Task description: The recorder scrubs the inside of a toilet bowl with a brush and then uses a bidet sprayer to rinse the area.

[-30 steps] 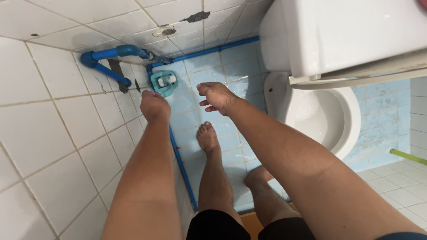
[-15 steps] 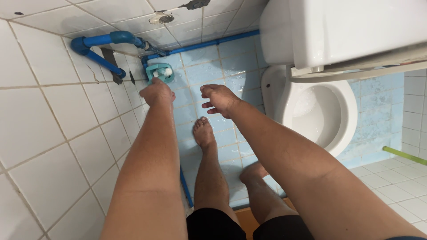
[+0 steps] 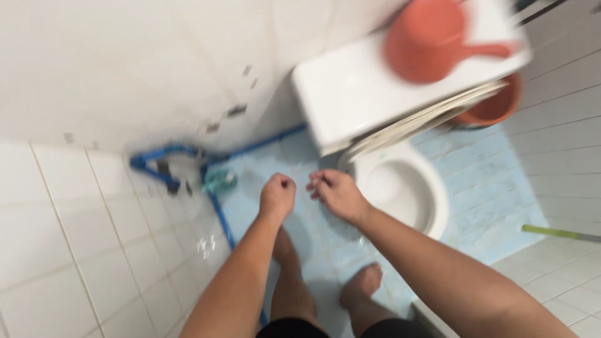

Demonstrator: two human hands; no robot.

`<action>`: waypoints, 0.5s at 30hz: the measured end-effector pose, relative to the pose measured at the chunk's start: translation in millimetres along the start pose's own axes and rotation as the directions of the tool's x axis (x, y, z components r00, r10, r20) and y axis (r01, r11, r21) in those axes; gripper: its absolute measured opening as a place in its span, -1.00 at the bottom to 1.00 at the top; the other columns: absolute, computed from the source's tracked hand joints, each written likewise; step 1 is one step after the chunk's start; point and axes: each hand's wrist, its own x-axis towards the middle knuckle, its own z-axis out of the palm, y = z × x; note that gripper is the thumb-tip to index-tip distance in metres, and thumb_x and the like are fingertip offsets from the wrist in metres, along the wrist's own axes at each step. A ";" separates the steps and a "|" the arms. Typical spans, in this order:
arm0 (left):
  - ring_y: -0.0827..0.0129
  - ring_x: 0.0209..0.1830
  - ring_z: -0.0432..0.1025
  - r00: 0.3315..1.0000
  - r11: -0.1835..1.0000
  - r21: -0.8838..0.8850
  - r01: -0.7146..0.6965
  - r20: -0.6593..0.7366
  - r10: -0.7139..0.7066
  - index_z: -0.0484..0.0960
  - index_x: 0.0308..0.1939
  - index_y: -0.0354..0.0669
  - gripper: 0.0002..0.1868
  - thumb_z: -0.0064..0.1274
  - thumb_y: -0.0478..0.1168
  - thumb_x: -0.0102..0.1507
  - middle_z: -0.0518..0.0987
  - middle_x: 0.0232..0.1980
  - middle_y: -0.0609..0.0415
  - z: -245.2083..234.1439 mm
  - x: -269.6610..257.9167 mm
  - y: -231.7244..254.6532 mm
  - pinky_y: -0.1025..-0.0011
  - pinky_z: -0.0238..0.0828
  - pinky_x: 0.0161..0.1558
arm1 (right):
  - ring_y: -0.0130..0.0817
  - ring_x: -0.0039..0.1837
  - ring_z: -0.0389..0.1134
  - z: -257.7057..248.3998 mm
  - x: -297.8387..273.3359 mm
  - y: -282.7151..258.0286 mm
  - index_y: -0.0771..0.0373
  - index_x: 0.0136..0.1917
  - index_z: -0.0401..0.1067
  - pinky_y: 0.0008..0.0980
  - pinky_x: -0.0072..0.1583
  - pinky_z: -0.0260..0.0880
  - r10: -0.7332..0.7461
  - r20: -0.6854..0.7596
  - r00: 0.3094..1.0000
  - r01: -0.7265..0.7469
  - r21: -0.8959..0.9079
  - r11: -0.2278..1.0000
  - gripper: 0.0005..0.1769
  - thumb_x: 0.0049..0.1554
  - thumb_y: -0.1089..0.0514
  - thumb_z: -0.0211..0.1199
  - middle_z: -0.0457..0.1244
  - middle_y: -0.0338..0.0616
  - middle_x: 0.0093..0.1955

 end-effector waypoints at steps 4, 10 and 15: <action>0.05 -0.20 0.58 0.987 0.989 -0.051 -0.141 0.070 0.144 0.64 -0.20 -0.13 -0.77 0.08 -0.06 0.26 0.68 -0.24 -0.10 -27.5 -39.2 130.9 0.22 0.51 -0.09 | -0.39 -0.07 0.48 -70.1 -73.9 -72.4 0.37 0.16 0.47 -0.41 0.01 0.51 -0.131 -0.038 0.991 0.132 0.038 0.990 -0.70 0.26 0.15 0.09 0.45 -0.07 -0.04; 0.10 -0.25 0.58 0.927 0.933 -0.012 -0.361 0.108 0.360 0.64 -0.22 -0.14 -0.76 0.12 -0.05 0.24 0.68 -0.27 -0.08 -24.1 -87.5 267.5 0.23 0.51 -0.13 | -0.39 -0.10 0.44 -174.8 -169.7 -131.6 0.37 0.13 0.47 -0.38 -0.03 0.48 -0.261 -0.263 0.929 0.285 0.057 0.957 -0.71 0.26 0.15 0.09 0.45 -0.09 -0.09; 0.16 -0.29 0.55 0.838 0.854 -0.085 -0.513 0.166 0.519 0.64 -0.25 -0.18 -0.76 0.17 -0.07 0.23 0.66 -0.30 -0.06 4.3 -143.1 375.0 0.26 0.50 -0.16 | -0.39 -0.11 0.44 -228.6 -264.1 -170.3 0.38 0.09 0.48 -0.37 -0.04 0.48 -0.282 -0.399 0.873 0.313 0.012 0.950 -0.72 0.26 0.15 0.09 0.42 -0.09 -0.11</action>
